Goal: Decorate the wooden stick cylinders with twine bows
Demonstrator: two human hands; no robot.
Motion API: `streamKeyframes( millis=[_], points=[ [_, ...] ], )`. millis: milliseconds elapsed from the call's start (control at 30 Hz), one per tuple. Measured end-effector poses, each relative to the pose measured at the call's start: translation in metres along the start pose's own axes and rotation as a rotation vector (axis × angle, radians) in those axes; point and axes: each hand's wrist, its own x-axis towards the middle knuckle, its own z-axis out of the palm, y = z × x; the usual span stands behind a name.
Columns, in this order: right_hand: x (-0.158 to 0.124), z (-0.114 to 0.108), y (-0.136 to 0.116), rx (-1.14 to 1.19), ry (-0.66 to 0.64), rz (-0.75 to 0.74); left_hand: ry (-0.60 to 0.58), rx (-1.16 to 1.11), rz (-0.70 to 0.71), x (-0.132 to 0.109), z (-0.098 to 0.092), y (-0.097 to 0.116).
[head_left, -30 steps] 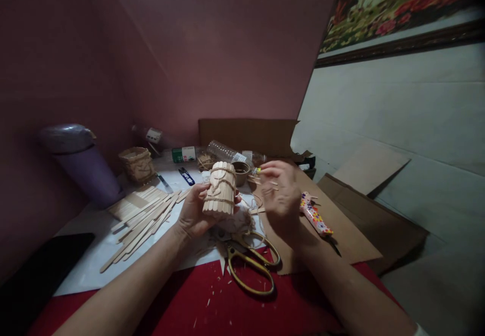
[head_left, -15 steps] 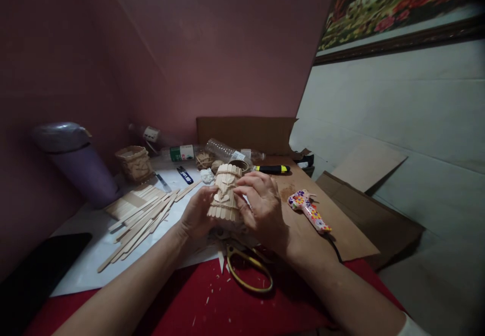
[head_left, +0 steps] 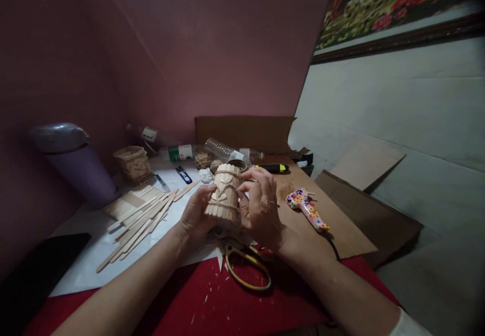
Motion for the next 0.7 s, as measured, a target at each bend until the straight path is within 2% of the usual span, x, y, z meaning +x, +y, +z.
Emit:
streamKeyframes(
  millis=[233, 400, 467, 500, 533, 600, 667, 700],
  points=[
    [0.016, -0.018, 0.017, 0.071, 0.343, 0.13, -0.008, -0.02, -0.004, -0.001, -0.005, 0.009],
    [0.04, -0.038, 0.041, 0.165, 0.734, 0.265, -0.01, -0.071, -0.031, -0.003, -0.004, 0.013],
    [0.044, -0.04, 0.045, 0.269, 0.787, 0.324, -0.021, -0.075, -0.035, -0.003, -0.004, 0.013],
    [0.043, -0.039, 0.044, 0.321, 0.733, 0.359, -0.031, -0.072, -0.034, -0.003, -0.004, 0.013],
    [0.04, -0.036, 0.042, 0.363, 0.623, 0.387, -0.042, -0.065, -0.031, -0.003, -0.004, 0.012],
    [0.031, -0.027, 0.033, 0.4, 0.236, 0.378, -0.07, -0.043, -0.02, -0.002, -0.005, 0.01],
    [0.021, -0.018, 0.021, 0.348, -0.097, 0.229, -0.087, -0.027, -0.007, -0.001, -0.005, 0.008],
    [0.017, -0.014, 0.015, 0.275, -0.182, 0.137, -0.083, -0.023, -0.005, 0.0, -0.006, 0.006]
  ],
)
